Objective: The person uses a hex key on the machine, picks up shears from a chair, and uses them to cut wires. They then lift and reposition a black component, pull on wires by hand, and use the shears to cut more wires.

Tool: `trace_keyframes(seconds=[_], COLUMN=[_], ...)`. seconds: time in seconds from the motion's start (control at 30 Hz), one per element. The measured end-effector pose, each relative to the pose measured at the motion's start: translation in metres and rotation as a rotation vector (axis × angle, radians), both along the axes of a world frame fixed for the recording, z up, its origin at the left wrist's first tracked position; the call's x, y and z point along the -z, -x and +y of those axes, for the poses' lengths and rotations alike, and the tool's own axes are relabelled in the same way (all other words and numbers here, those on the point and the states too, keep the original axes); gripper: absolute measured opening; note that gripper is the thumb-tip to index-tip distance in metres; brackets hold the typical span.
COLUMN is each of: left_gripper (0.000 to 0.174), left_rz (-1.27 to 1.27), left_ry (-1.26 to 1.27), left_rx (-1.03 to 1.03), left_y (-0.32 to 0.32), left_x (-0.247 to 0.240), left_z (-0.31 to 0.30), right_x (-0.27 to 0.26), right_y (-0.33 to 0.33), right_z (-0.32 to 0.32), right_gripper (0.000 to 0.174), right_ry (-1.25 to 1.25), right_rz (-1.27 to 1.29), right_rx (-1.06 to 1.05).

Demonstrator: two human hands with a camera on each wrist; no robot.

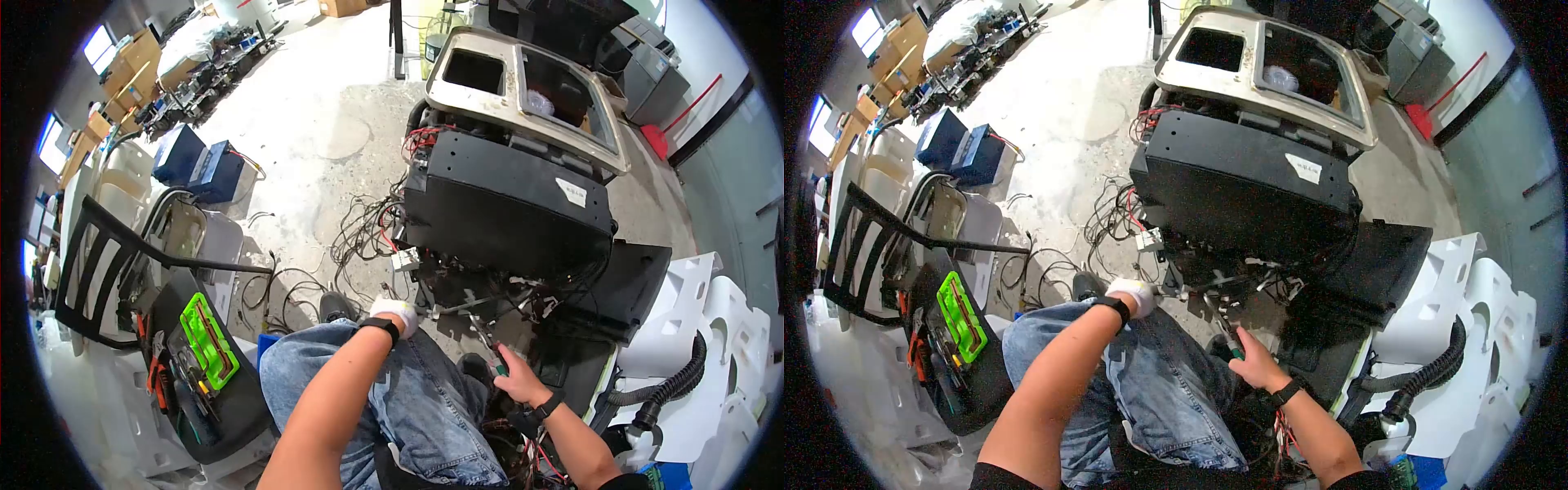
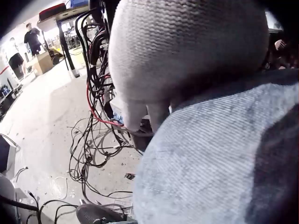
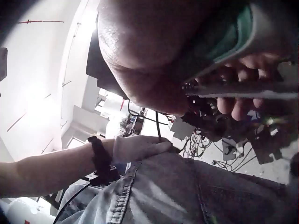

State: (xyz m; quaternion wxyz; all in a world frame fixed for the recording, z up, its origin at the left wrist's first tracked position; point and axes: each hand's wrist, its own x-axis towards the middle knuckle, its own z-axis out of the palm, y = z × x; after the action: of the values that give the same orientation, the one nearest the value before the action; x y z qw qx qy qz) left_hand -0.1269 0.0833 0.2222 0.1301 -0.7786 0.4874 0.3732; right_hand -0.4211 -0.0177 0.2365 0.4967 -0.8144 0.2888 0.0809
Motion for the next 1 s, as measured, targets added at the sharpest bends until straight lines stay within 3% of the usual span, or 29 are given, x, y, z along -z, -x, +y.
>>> trace_keyframes(seconds=[0.1,0.17,0.23,0.37,0.47,0.63,0.83,0.93,1.0], left_gripper=[0.027,0.023,0.022,0.031,0.026,0.024,0.020,0.016,0.014], left_rz=[-0.231,-0.335,-0.289,0.223,0.282,0.177,0.266,0.254,0.173], left_ry=[0.095,0.155,0.125,0.369,0.629,0.703,0.770,0.781,0.742], left_rx=[-0.053,0.056,0.110,-0.070,-0.103,-0.191,-0.156,-0.036,0.102], left_y=[-0.028,-0.039,-0.051,-0.070,-0.057,-0.031,-0.018,-0.017,-0.017], left_x=[-0.002,-0.032,-0.059,-0.140,-0.161,-0.147,-0.138,-0.139,-0.132], left_z=[0.005,0.008,0.011,0.048,0.063,0.061,0.062,0.062,0.065], right_x=[0.007,0.001,0.016,0.013,-0.021,-0.051,-0.065,-0.055,-0.049], right_y=[0.007,0.004,0.006,-0.006,-0.027,-0.039,-0.060,-0.064,-0.067], right_z=[-0.004,-0.005,-0.007,-0.010,-0.004,0.019,0.029,0.030,0.031], right_gripper=[0.077,0.078,0.075,0.071,0.072,0.072,0.064,0.065,0.055], right_ry=[-0.076,-0.076,-0.103,-0.179,-0.086,-0.012,-0.217,-0.306,-0.516], right_rz=[0.046,0.088,0.071,0.012,-0.092,-0.189,-0.180,-0.218,-0.185], right_rx=[0.021,0.013,0.015,-0.037,-0.171,-0.201,-0.078,-0.061,0.024])
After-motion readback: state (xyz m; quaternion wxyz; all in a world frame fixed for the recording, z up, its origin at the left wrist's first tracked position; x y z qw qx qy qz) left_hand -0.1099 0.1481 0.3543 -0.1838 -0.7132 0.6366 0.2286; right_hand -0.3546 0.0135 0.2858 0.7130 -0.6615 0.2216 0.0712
